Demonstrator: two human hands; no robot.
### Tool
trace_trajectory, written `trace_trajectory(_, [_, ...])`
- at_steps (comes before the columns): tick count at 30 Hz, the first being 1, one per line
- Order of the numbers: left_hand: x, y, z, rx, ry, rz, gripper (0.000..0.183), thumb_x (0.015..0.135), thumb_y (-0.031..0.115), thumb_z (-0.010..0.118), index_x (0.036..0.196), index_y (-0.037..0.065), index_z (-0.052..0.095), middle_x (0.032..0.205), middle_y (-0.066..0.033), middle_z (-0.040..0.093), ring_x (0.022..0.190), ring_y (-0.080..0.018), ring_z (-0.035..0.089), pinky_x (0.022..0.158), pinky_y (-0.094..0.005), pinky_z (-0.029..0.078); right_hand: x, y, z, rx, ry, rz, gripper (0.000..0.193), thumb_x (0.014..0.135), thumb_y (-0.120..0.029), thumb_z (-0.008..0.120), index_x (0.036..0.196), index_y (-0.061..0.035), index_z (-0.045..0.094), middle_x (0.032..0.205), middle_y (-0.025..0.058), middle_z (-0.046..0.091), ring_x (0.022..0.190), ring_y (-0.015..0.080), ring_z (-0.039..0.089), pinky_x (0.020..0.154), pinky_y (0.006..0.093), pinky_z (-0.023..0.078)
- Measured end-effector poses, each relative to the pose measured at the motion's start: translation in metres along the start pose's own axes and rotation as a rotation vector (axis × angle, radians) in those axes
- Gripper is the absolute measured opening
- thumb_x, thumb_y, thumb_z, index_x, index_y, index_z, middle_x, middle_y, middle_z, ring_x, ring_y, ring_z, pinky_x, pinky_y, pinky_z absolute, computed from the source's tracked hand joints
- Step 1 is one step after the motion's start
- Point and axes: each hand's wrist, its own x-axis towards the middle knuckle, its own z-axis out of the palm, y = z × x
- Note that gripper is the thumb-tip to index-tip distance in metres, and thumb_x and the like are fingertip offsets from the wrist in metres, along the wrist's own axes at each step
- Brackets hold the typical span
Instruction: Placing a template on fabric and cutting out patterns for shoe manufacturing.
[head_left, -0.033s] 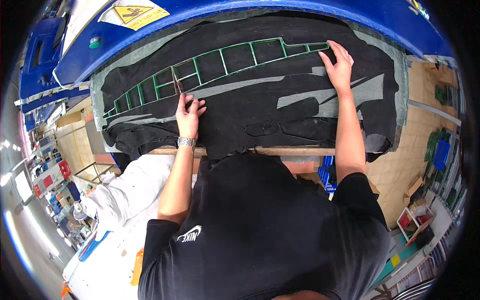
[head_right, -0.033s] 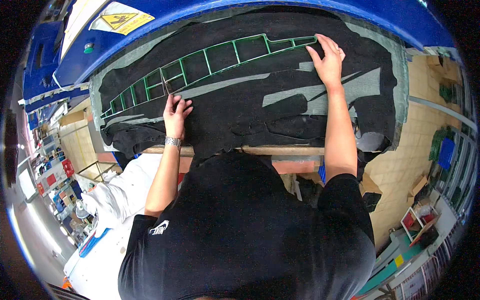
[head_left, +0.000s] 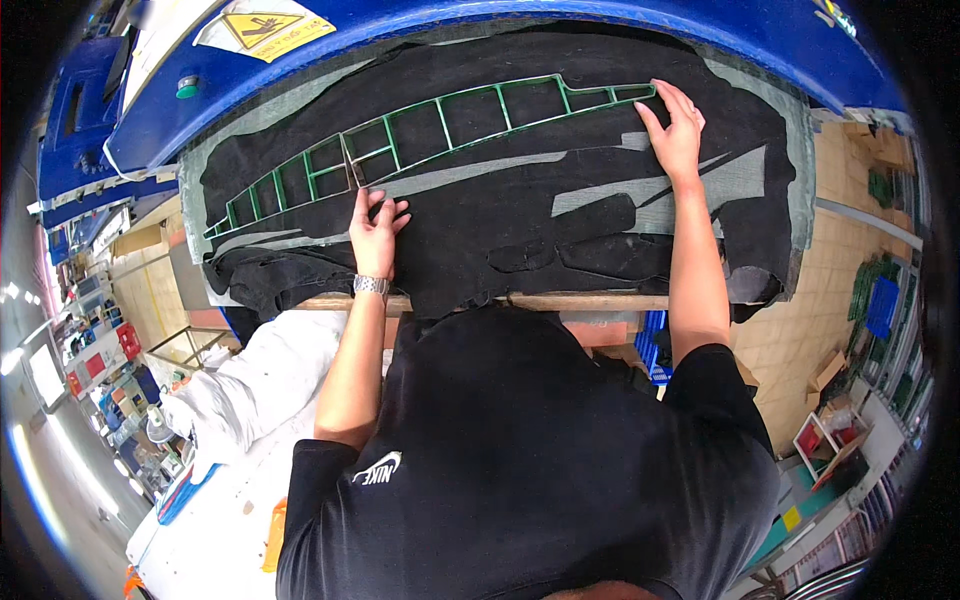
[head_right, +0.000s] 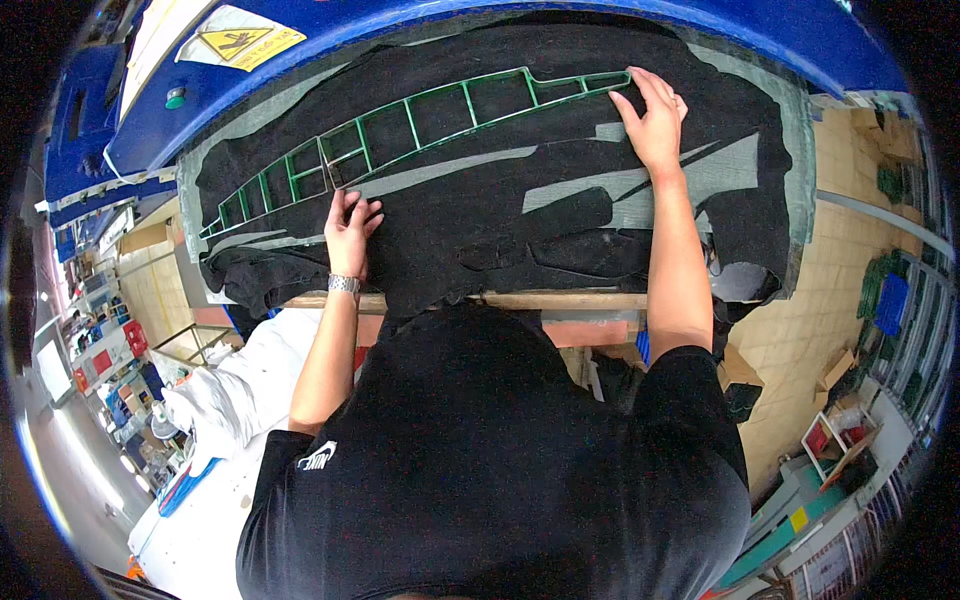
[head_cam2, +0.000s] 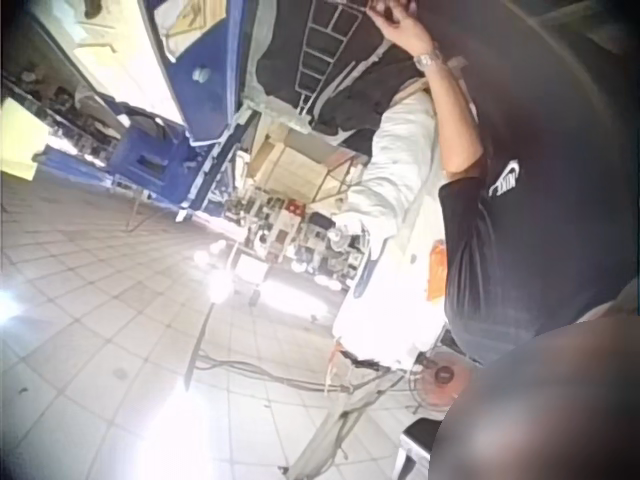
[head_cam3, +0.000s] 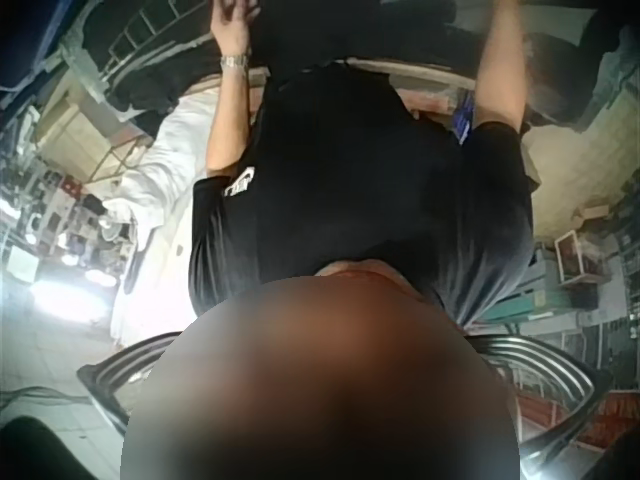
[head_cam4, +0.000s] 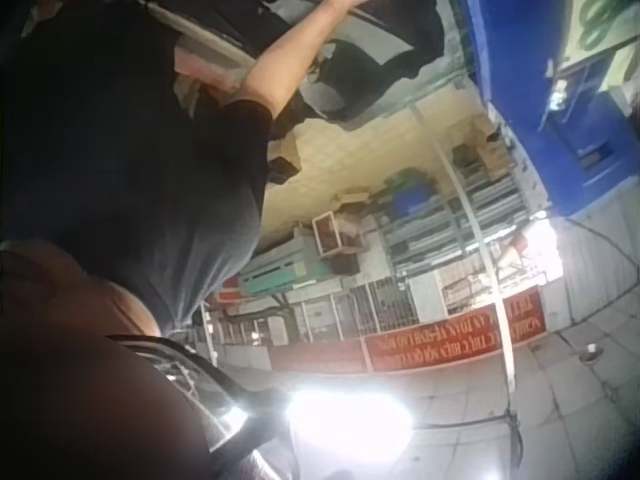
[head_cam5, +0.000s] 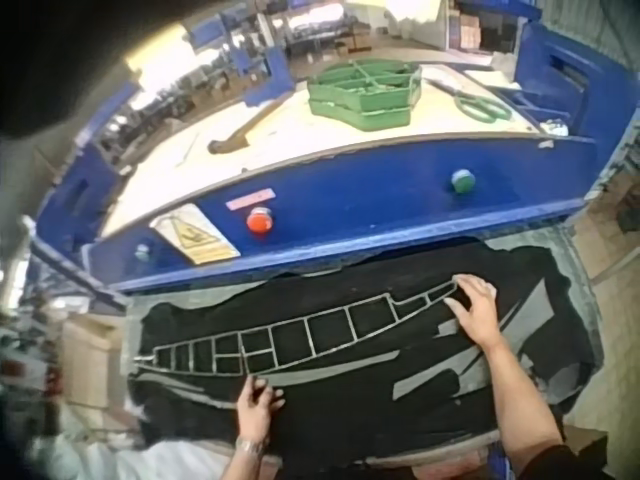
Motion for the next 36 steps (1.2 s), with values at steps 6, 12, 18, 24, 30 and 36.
trace_trajectory(6, [0.004,-0.003,-0.003,0.001,-0.031,0.013,0.062,0.102,0.005,0.06,0.157,0.0,0.031,0.122,-0.0061,0.059,0.102,-0.0227,0.07,0.083,-0.0342,0.062,-0.001,-0.002,-0.005,-0.016,0.019,0.009,0.043,0.088,-0.028,0.078,0.125,-0.0095,0.069,0.13,0.0049,0.068,0.125,0.0237,0.06,0.106,0.0394,0.038])
trace_trajectory(12, [0.005,-0.005,-0.006,-0.015,-0.03,-0.006,0.068,0.101,0.003,0.062,0.158,-0.002,0.026,0.128,-0.0078,0.056,0.102,-0.0236,0.071,0.08,-0.0329,0.063,-0.003,0.008,0.005,0.026,0.06,-0.017,0.044,0.086,-0.028,0.078,0.125,-0.0097,0.069,0.129,0.0064,0.068,0.124,0.0249,0.061,0.107,0.0418,0.037])
trace_trajectory(18, [0.005,-0.003,-0.004,0.021,-0.018,-0.001,0.064,0.101,0.006,0.063,0.156,-0.001,0.031,0.128,-0.0079,0.057,0.105,-0.0248,0.07,0.084,-0.0342,0.062,-0.006,0.03,0.001,0.834,0.329,0.38,0.04,0.095,0.007,0.053,0.133,0.0008,0.061,0.132,0.014,0.066,0.124,0.0228,0.062,0.104,0.0334,0.049])
trace_trajectory(24, [0.008,-0.009,-0.013,0.005,-0.022,0.0,0.065,0.102,0.007,0.062,0.158,0.001,0.029,0.134,-0.0108,0.056,0.104,-0.0255,0.07,0.083,-0.035,0.061,-0.027,0.039,-0.037,0.131,0.232,0.238,0.046,0.093,-0.01,0.066,0.138,-0.0028,0.058,0.138,0.0183,0.061,0.128,0.0364,0.059,0.108,0.0427,0.048])
trace_trajectory(30, [0.008,-0.009,-0.012,0.025,-0.029,0.003,0.064,0.103,0.006,0.06,0.159,0.003,0.029,0.134,-0.0086,0.056,0.104,-0.0239,0.07,0.082,-0.0336,0.061,-0.077,0.033,-0.081,-0.349,-0.211,0.313,0.07,0.093,-0.056,0.063,0.152,-0.0222,0.048,0.163,0.0043,0.038,0.152,0.0351,0.029,0.12,0.0691,0.014])
trace_trajectory(36, [0.011,-0.009,-0.016,0.038,-0.042,0.003,0.062,0.103,0.006,0.059,0.158,0.003,0.03,0.131,-0.0074,0.057,0.104,-0.0238,0.07,0.082,-0.0338,0.061,-0.103,0.059,-0.12,-0.449,-0.313,0.569,0.08,0.092,-0.066,0.059,0.158,-0.0251,0.039,0.168,0.0052,0.029,0.155,0.0338,0.022,0.118,0.0732,0.011])
